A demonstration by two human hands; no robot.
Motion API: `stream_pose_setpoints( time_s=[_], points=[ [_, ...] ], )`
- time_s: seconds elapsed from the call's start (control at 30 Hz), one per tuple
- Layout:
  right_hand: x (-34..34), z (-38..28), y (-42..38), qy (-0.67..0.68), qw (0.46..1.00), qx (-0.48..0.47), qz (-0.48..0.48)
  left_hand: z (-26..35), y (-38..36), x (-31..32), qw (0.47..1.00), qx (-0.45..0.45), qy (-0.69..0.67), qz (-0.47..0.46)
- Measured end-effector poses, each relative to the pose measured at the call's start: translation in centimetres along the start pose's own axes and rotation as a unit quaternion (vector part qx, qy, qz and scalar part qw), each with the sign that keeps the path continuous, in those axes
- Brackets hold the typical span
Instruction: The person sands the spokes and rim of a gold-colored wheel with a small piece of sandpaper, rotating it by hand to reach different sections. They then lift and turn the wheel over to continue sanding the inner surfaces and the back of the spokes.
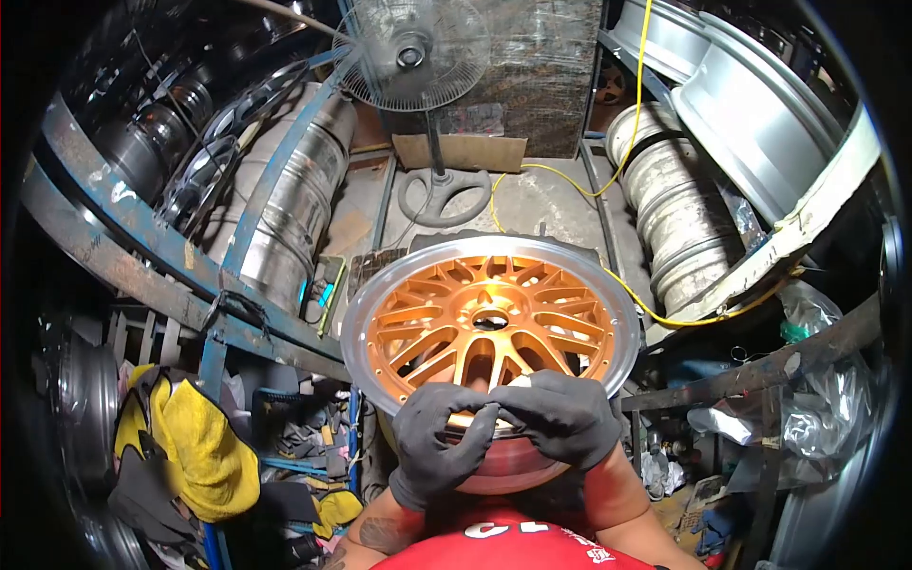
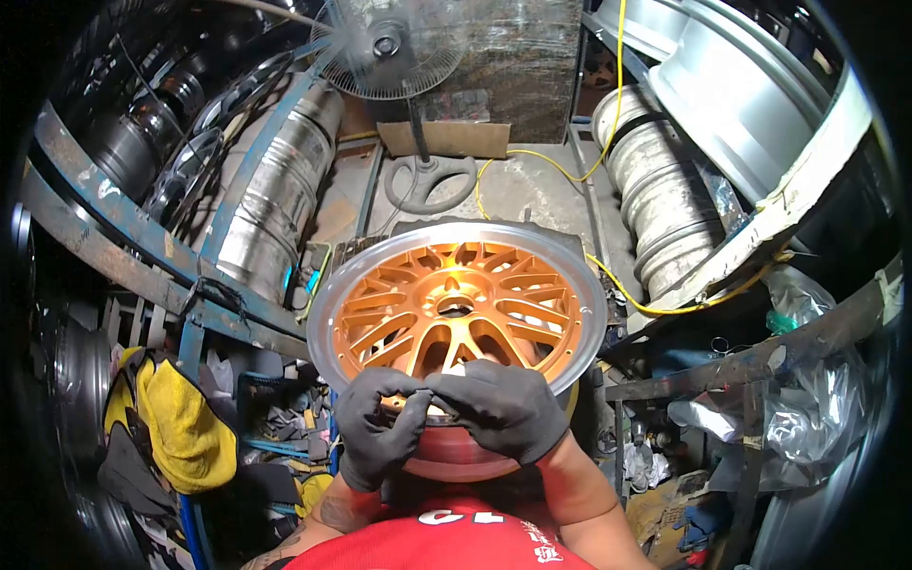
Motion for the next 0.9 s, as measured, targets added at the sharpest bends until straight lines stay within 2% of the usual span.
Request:
stream_pose_setpoints(
  time_s=[0.1,0.17,0.27,0.33,0.5,0.6,0.63,0.73,0.8,0.87,0.9],
  points=[
    [0.0,0.3,0.1,-0.004,1.0,0.004,-0.023,-0.2,0.5,-0.4,0.998,-0.019,-0.011,-0.052],
    [0.1,0.4,0.3,-0.01,0.999,0.002,-0.041,-0.4,0.6,-0.5,0.999,-0.001,0.005,-0.05],
    [0.1,0.2,1.2,0.041,0.995,0.074,-0.056,-0.4,0.5,0.0,0.999,0.007,0.038,-0.036],
    [0.2,0.5,1.6,0.048,0.989,0.114,-0.078,-0.6,0.6,0.2,0.999,-0.011,0.02,-0.032],
    [0.2,1.3,1.4,0.095,0.971,0.198,-0.095,-0.8,0.9,0.0,0.989,-0.098,-0.014,-0.111],
    [0.4,1.6,1.3,0.116,0.953,0.256,-0.115,-0.9,1.0,0.0,0.984,-0.135,-0.039,-0.108],
    [0.5,1.7,1.3,0.123,0.951,0.258,-0.12,-0.9,1.1,0.0,0.986,-0.133,-0.044,-0.095],
    [0.5,1.2,1.3,0.108,0.972,0.173,-0.114,-0.8,0.5,-0.2,0.993,-0.098,-0.023,-0.064],
    [0.2,0.1,1.3,0.086,0.986,0.094,-0.103,0.1,-0.4,-0.5,1.0,0.008,0.009,-0.005],
    [-0.3,-1.1,1.2,0.088,0.99,0.025,-0.103,2.0,-1.0,-1.0,0.996,0.081,0.023,-0.013],
    [-0.6,-1.2,0.9,0.115,0.984,0.049,-0.13,2.5,-1.7,-1.1,0.995,0.102,-0.006,-0.022]
  ],
)
Point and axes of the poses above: each hand's wrist, its own y-axis towards the middle knuckle, its own x-axis out of the palm, z = x × y, the point moved 5 cm from there along y, towards the middle knuckle, and after that the axes turned 11 degrees about x, right-handed, at the moved point
